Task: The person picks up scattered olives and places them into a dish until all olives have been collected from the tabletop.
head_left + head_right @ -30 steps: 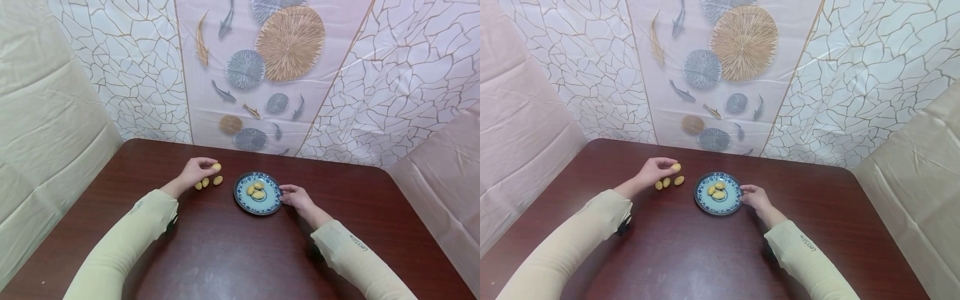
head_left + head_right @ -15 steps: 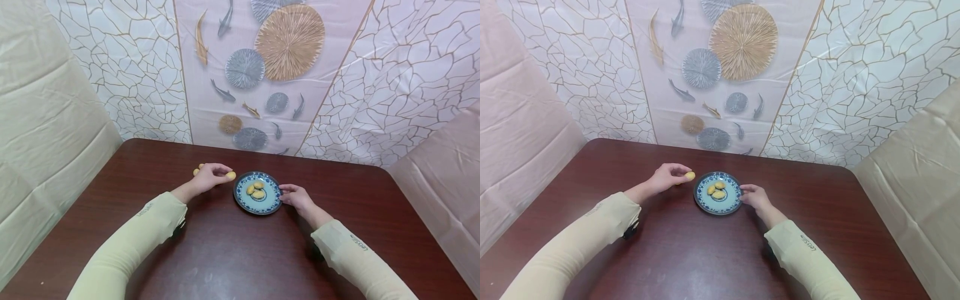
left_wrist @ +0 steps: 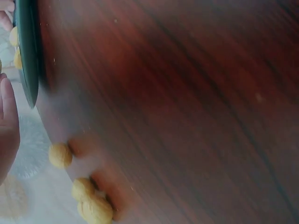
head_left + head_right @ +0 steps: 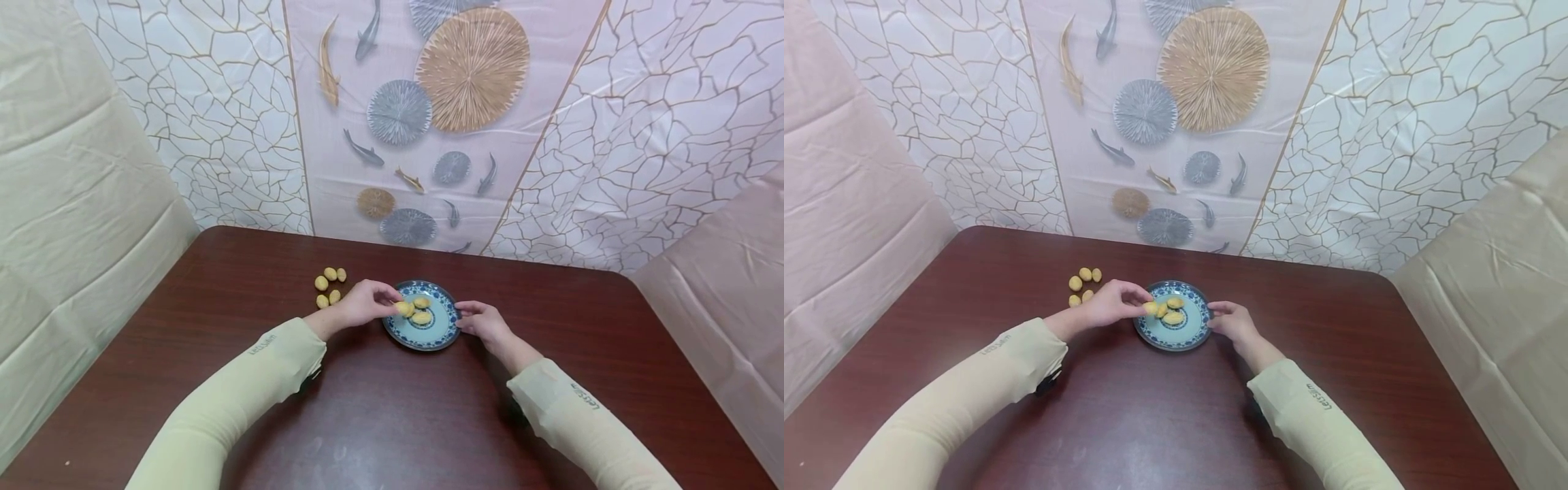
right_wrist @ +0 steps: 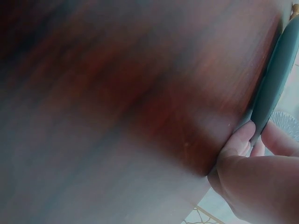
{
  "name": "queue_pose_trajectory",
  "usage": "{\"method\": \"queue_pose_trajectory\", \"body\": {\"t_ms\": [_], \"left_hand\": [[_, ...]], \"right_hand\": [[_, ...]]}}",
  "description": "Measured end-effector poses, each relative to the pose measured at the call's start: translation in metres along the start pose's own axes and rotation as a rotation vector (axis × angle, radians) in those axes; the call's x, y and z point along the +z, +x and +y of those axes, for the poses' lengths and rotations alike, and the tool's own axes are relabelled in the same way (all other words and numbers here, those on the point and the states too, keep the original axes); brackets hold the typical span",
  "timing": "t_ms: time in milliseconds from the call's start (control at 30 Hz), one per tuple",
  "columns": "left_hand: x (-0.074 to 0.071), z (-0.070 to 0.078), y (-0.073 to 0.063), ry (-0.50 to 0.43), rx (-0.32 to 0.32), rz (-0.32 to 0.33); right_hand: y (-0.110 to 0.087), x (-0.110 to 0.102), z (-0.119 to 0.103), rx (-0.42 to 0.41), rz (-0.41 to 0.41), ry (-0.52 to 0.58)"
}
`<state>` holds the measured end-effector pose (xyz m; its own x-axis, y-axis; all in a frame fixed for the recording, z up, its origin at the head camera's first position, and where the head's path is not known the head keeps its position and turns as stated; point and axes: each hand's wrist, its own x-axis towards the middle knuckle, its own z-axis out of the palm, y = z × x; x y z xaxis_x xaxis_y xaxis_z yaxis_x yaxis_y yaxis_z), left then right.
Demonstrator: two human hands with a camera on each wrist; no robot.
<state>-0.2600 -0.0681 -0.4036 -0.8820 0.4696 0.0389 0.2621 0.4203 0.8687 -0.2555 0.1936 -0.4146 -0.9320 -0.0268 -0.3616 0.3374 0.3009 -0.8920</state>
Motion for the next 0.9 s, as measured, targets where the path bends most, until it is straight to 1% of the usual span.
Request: {"method": "queue_pose_trajectory", "body": {"t_ms": [133,233,300,467,567,800,833,900], "left_hand": [[0.006,0.0,0.003,0.046,0.027,-0.04],[0.01,-0.002,0.005,0.072,0.065,-0.057],[0.013,-0.001,0.004,0.098,0.085,-0.058],[0.017,0.001,0.005,0.108,0.121,-0.074],[0.02,0.0,0.006,0.126,0.13,-0.081],[0.025,-0.004,0.01,0.214,0.194,-0.093],[0.025,-0.005,0.01,0.221,0.199,-0.092],[0.025,-0.005,0.01,0.218,0.189,-0.091]], "right_hand": [[0.0,0.0,0.0,0.008,0.009,-0.009],[0.001,0.0,0.0,0.014,0.009,-0.011],[0.0,0.0,-0.001,0.015,0.008,-0.007],[-0.001,0.001,-0.001,0.016,0.003,-0.005],[0.0,0.001,-0.001,0.02,0.003,-0.006],[-0.001,0.001,-0.002,0.017,0.002,-0.007],[-0.001,0.001,-0.002,0.017,0.001,-0.006],[-0.001,0.001,-0.002,0.019,0.003,-0.006]]}}
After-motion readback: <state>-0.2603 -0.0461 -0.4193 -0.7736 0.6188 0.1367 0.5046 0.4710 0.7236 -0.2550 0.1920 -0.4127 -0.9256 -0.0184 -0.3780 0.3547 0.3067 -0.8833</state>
